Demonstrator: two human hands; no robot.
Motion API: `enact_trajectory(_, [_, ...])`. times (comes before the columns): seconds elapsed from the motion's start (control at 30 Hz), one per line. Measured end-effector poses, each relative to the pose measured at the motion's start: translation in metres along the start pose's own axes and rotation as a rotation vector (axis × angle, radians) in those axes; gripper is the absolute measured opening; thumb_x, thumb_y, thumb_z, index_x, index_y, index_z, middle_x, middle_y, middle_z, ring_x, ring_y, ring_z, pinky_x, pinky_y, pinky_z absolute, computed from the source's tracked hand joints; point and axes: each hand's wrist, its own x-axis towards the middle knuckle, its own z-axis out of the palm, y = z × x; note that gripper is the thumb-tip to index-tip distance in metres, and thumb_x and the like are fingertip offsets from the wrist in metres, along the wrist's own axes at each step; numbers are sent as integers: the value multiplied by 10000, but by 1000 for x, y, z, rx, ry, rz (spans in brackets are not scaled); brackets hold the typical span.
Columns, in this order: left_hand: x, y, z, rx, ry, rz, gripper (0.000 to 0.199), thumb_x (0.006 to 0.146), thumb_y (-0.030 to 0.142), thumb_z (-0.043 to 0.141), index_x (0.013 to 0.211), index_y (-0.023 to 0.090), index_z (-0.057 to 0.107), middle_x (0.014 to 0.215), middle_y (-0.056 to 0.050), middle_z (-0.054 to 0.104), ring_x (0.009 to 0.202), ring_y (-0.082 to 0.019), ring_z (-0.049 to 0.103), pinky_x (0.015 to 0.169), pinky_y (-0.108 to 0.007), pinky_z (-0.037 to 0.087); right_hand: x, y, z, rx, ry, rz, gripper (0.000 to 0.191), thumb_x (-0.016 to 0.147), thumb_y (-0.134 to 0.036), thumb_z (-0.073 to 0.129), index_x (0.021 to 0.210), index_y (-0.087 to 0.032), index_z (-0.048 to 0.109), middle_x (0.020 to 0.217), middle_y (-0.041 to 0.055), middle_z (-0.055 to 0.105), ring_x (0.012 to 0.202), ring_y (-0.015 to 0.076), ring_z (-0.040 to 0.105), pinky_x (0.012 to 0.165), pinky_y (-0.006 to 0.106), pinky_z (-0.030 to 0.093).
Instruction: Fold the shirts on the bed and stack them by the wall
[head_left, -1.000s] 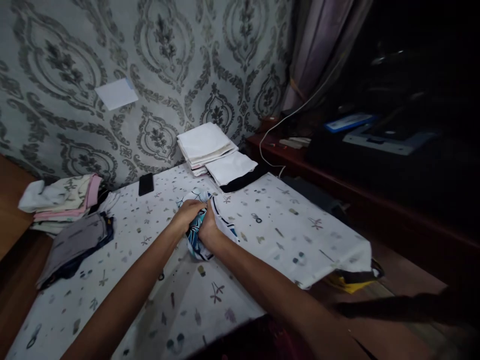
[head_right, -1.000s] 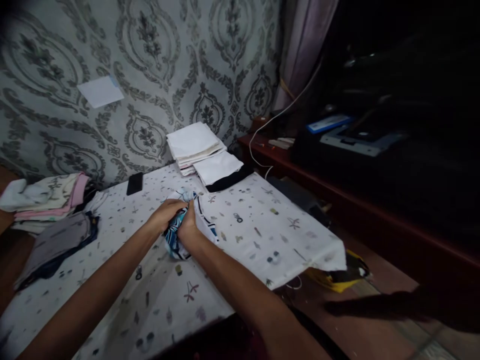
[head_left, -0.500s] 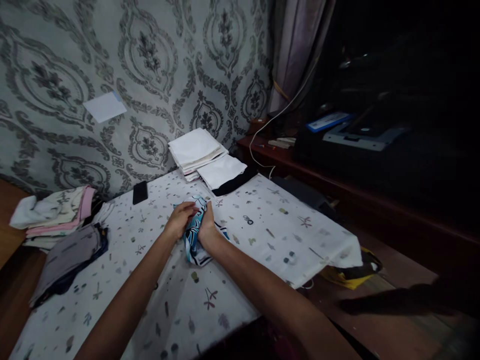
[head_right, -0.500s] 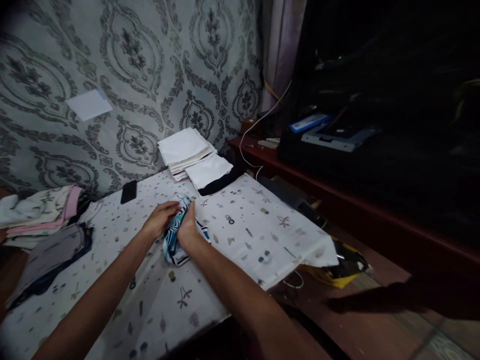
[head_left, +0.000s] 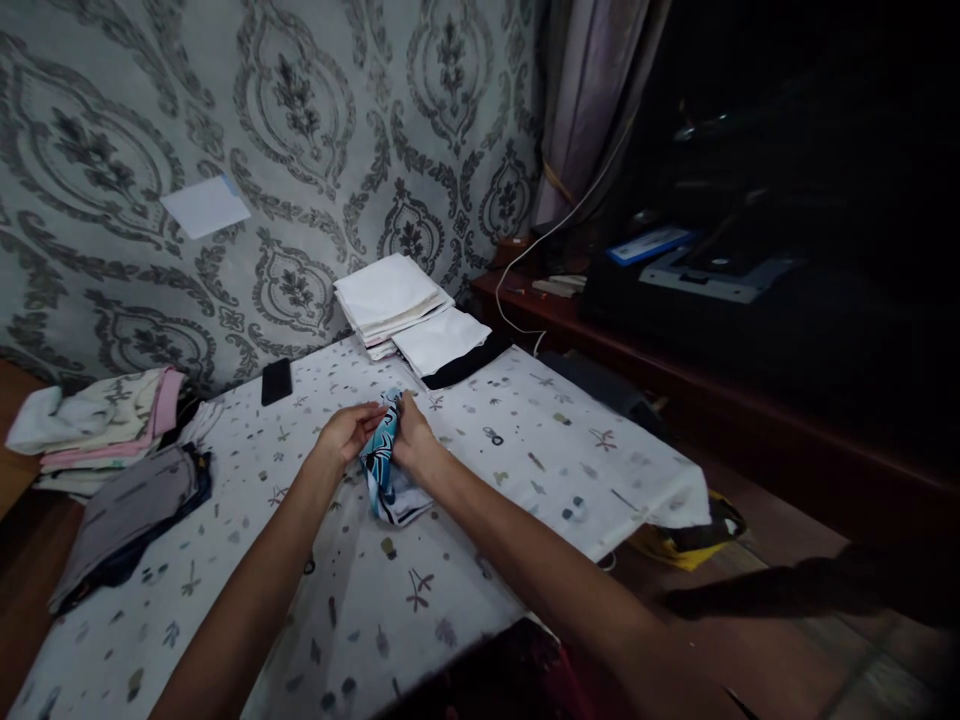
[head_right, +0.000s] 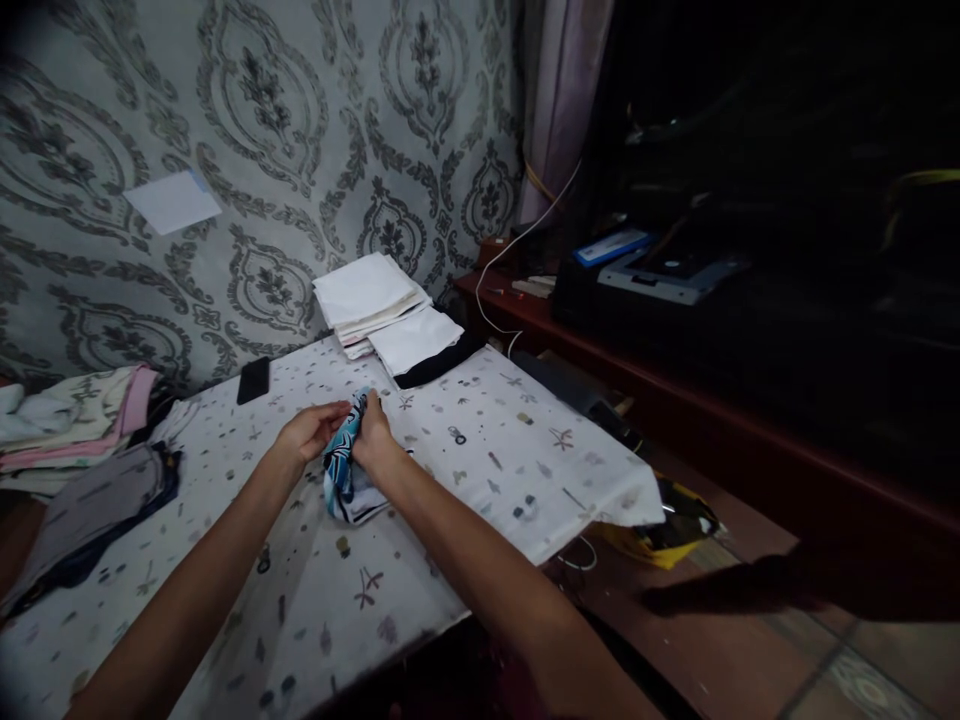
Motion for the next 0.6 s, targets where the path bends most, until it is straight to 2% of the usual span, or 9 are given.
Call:
enact_trajectory(0.13, [-11,0,3,47,11,6,185,755,24,619,903,134,604,743,-73,735,695,-163,723,680,-263,595,-17,-14,-10,-29,33,48,327,1032,-342,324,839,-197,546,650,8,604,559,160,585,568,276,546])
enact_trajectory(0.27, [-27,3,1,141,21,22,204,742,84,675,924,150,612,773,-61,732,691,-157,703,618,-237,535,-39,-34,-31,-107,35,106,182,1002,-342,432,960,-201,540,798,33,636,668,164,615,611,281,552])
enact_trajectory(0.33, [-35,6,-3,322,10,53,186,738,162,709,912,161,642,759,-38,714,650,-143,660,559,-219,470,-48,-43,-40,-174,13,136,140,991,-340,455,1004,-217,520,857,42,629,734,173,629,657,306,567])
enact_trajectory(0.47, [-53,14,-9,896,-50,209,213,742,350,708,864,182,668,675,5,627,619,-147,568,552,-248,400,-62,-52,-50,-271,-26,155,144,983,-338,475,1058,-219,508,948,70,612,852,185,640,728,334,578])
enact_trajectory(0.53, [-62,16,-8,972,-72,233,257,725,399,709,838,173,666,675,2,604,635,-156,551,574,-266,401,-69,-52,-51,-303,-49,155,168,977,-351,492,1075,-215,510,970,79,609,874,192,639,752,352,580])
enact_trajectory(0.6, [-71,17,-2,885,-117,207,299,710,427,716,849,168,665,713,-5,610,673,-161,561,605,-274,424,-75,-51,-52,-327,-71,164,191,975,-367,503,1090,-215,512,974,84,616,862,193,639,760,359,579])
